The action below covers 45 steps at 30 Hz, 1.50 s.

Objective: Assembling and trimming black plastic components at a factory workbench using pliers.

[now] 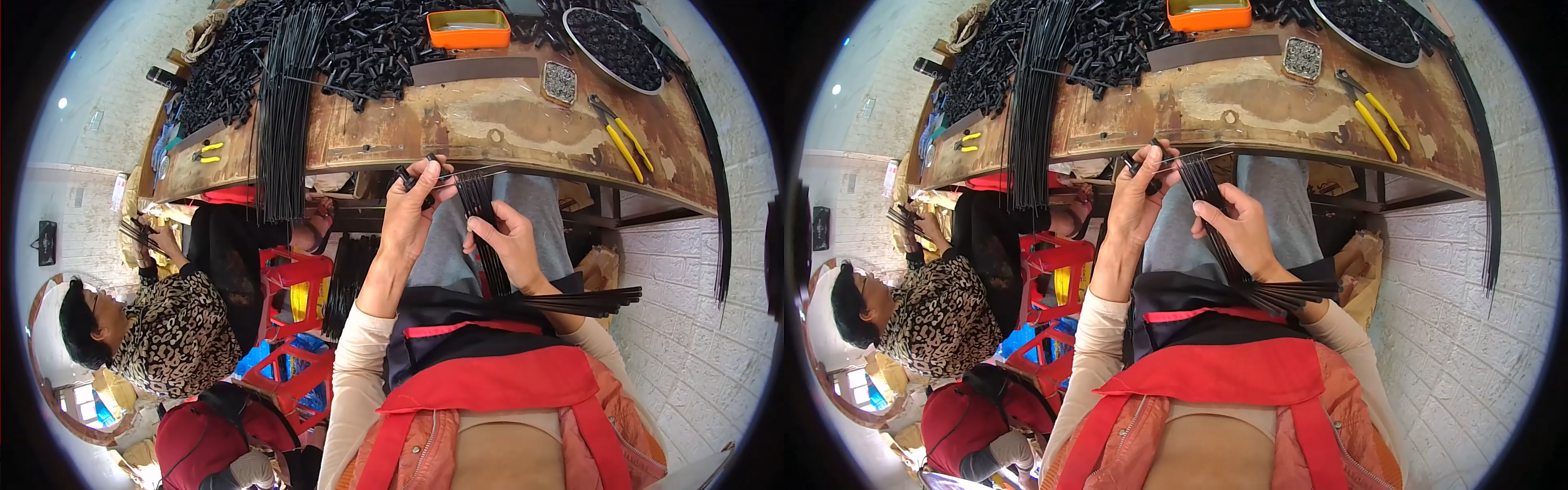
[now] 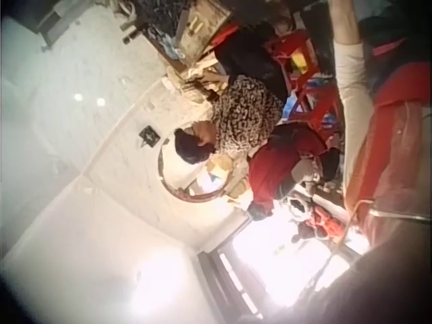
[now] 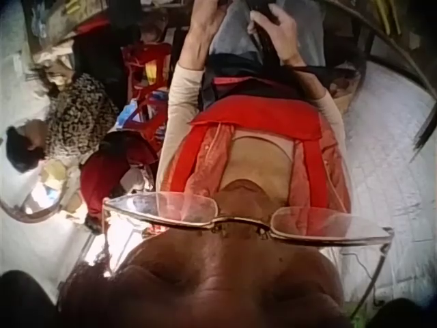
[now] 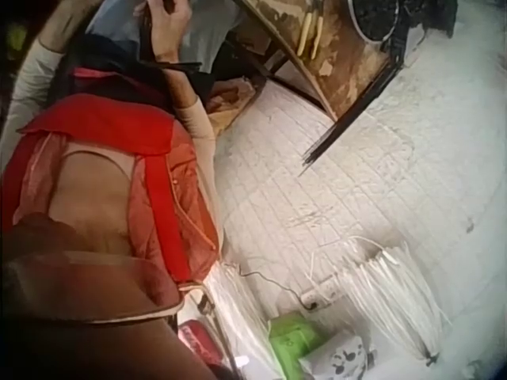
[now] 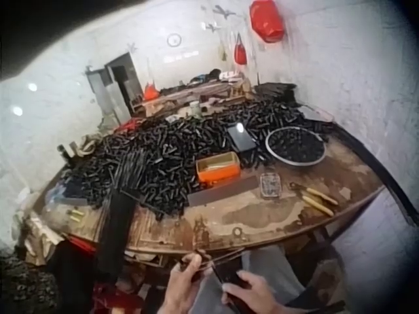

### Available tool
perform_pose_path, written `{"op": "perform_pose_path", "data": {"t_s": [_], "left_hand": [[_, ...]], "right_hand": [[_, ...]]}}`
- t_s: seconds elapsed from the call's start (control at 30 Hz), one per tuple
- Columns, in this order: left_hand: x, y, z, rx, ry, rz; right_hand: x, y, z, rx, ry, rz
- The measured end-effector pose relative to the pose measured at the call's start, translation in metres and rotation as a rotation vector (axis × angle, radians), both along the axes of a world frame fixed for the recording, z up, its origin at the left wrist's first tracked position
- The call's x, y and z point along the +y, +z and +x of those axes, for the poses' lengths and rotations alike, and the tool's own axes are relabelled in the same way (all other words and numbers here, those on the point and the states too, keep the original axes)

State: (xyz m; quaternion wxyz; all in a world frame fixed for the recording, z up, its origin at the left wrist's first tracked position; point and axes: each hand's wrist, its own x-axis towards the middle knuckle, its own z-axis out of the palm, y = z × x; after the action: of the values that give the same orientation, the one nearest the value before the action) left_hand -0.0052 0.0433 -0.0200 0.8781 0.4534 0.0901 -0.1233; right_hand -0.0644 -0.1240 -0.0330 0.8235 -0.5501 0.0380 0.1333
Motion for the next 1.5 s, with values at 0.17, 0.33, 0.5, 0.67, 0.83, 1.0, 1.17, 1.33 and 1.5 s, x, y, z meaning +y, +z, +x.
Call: {"op": "perform_pose_path", "data": {"t_s": [0.17, 0.33, 0.5, 0.67, 0.83, 1.0, 1.17, 1.33, 1.5], "left_hand": [[0.000, -0.003, 0.001, 0.006, -0.022, -0.001], [-0.001, -0.006, 0.001, -0.004, -0.036, 0.009], [0.001, -0.006, 0.002, -0.005, -0.036, 0.006], [0.001, -0.006, 0.001, 0.007, -0.010, 0.029], [0.003, 0.001, -0.005, -0.001, -0.027, 0.028], [0.002, 0.002, -0.017, 0.087, -0.012, -0.055], [0.000, 0.007, -0.017, 0.056, -0.007, -0.042], [-0.007, 0.007, -0.021, 0.016, 0.008, 0.012], [-0.007, 0.005, -0.019, -0.020, -0.017, 0.062]], "right_hand": [[0.000, 0.000, 0.000, -0.001, -0.001, 0.002], [0.000, 0.000, 0.000, -0.003, 0.009, 0.008], [0.001, 0.001, 0.000, -0.008, 0.000, -0.002], [0.003, 0.004, 0.000, -0.001, -0.017, -0.032], [0.003, 0.002, 0.001, -0.036, -0.030, -0.045], [0.004, -0.003, 0.001, -0.027, -0.039, -0.040], [0.002, 0.001, 0.000, -0.022, -0.047, -0.033], [0.002, 0.002, -0.002, -0.015, -0.028, -0.057], [-0.005, 0.016, 0.006, -0.002, -0.017, -0.043]]}}
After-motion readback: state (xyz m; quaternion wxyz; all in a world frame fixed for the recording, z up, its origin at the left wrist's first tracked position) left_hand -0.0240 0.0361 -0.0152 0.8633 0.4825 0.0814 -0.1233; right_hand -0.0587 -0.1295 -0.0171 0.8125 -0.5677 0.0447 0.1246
